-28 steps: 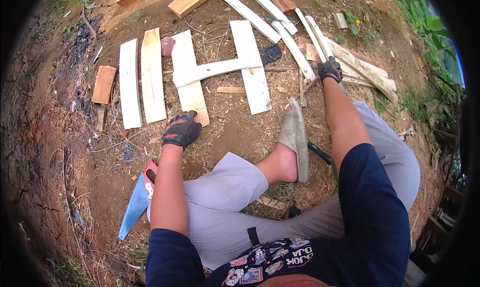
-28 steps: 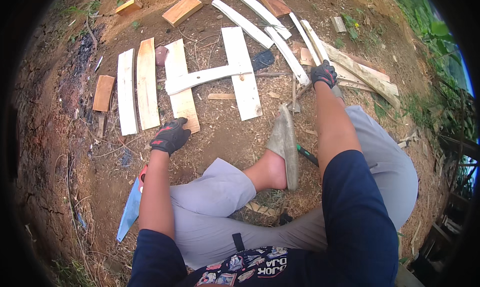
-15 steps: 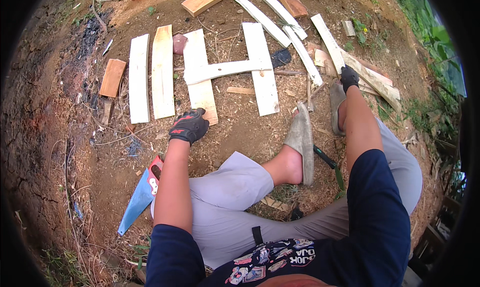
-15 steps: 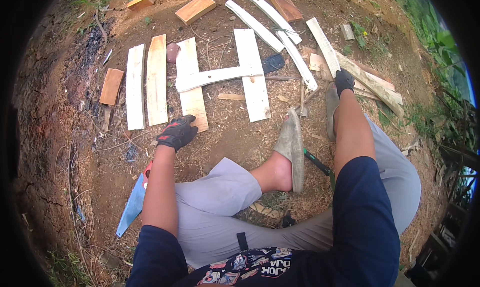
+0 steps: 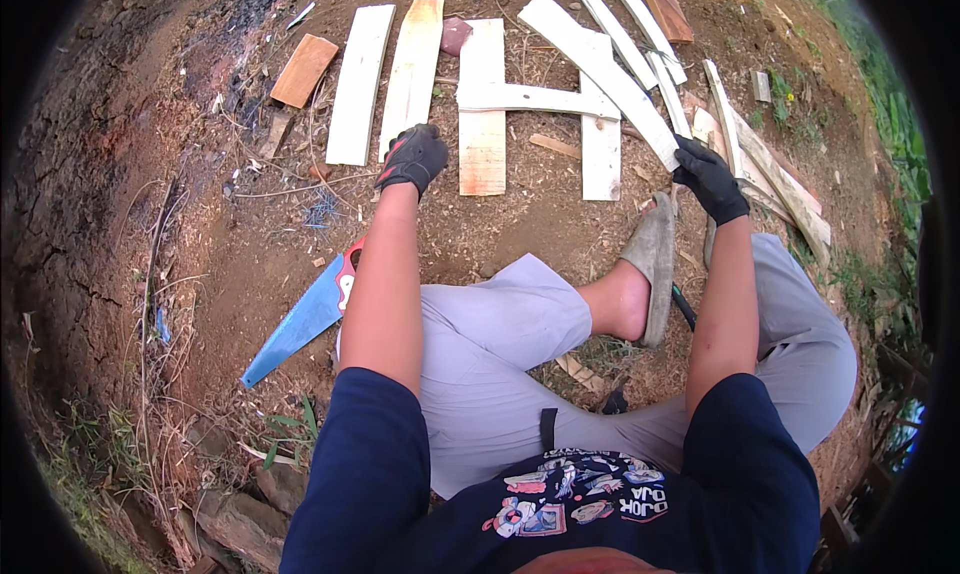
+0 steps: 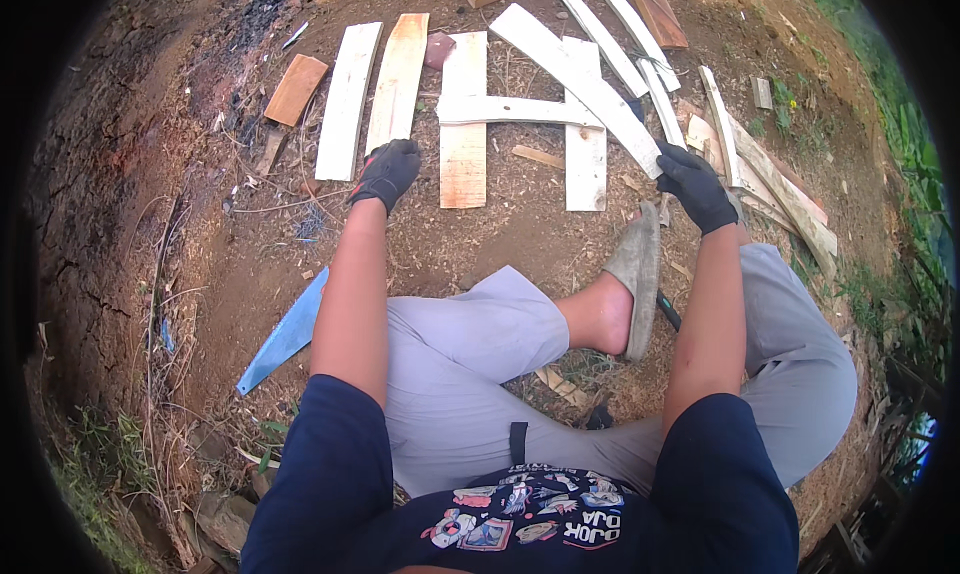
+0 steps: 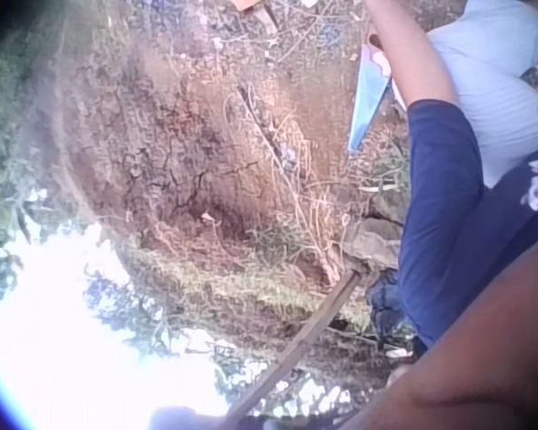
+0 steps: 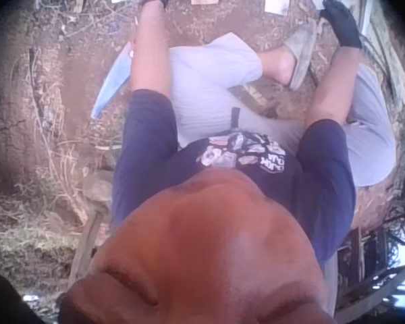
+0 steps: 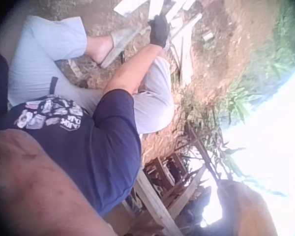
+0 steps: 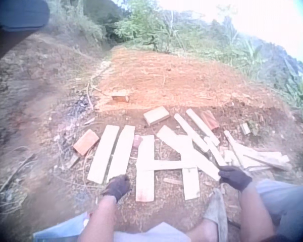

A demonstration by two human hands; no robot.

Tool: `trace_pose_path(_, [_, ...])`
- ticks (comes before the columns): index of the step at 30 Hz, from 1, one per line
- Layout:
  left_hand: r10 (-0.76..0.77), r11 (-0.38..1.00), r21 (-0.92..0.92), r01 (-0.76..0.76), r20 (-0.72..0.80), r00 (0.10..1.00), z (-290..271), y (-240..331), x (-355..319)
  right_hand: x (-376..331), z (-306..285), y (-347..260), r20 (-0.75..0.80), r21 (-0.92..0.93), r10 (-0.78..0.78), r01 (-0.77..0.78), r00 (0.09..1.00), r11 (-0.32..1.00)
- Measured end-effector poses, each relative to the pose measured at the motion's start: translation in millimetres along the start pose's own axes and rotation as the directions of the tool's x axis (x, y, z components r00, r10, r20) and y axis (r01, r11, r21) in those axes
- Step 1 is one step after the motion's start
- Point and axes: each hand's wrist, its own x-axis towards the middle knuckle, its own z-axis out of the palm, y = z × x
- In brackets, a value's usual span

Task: The person sits on the ground and assembles a wooden frame using several planks. They use a hammer to drive nails into the wood to secure the pieces together.

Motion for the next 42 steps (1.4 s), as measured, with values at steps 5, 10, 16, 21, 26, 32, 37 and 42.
trace_pose_path(5, [-0.053, 0.998, 0.032, 0.050, 0.086, 0.995, 16, -16, 7, 2, 54, 2, 0.184, -0.365, 0.186, -0.109, 0.965, 0.924])
trace_pose_path(10, [-0.029, 0.994, 0.112, 0.017, 0.108, 0.994, 36, -18, 11, 11, 70, -2, 0.232, -0.574, 0.237, -0.064, 0.943, 0.816])
trace_pose_path(16, [0.031, 0.999, 0.014, -0.033, 0.109, 0.994, 28, 9, 0, 40, 62, 20, 0.119, -0.881, 0.176, 0.023, 0.977, 0.472])
trace_pose_path(21, [0.078, 0.997, 0.011, -0.080, 0.137, 0.988, 39, -1, 8, 34, 77, 35, -0.062, -0.946, 0.094, -0.088, 0.994, 0.311])
trace_pose_path(26, [0.069, 0.997, 0.007, -0.071, 0.123, 0.990, 42, 4, 6, 7, 82, 20, -0.022, -0.984, 0.120, -0.042, 0.993, 0.172])
trace_pose_path(32, [0.124, 0.986, 0.094, -0.139, 0.146, 0.981, 44, 1, 14, 15, 86, 40, -0.040, -0.973, -0.045, -0.028, 0.998, 0.228])
trace_pose_path(37, [0.255, 0.839, 0.400, -0.369, 0.311, 0.916, 39, -18, 26, 19, 85, 38, 0.000, -0.951, -0.012, 0.004, 1.000, 0.309])
trace_pose_path(42, [0.093, 0.962, 0.224, -0.158, 0.275, 0.957, 47, -24, 32, 17, 88, 43, 0.028, -0.969, -0.036, 0.036, 0.999, 0.244])
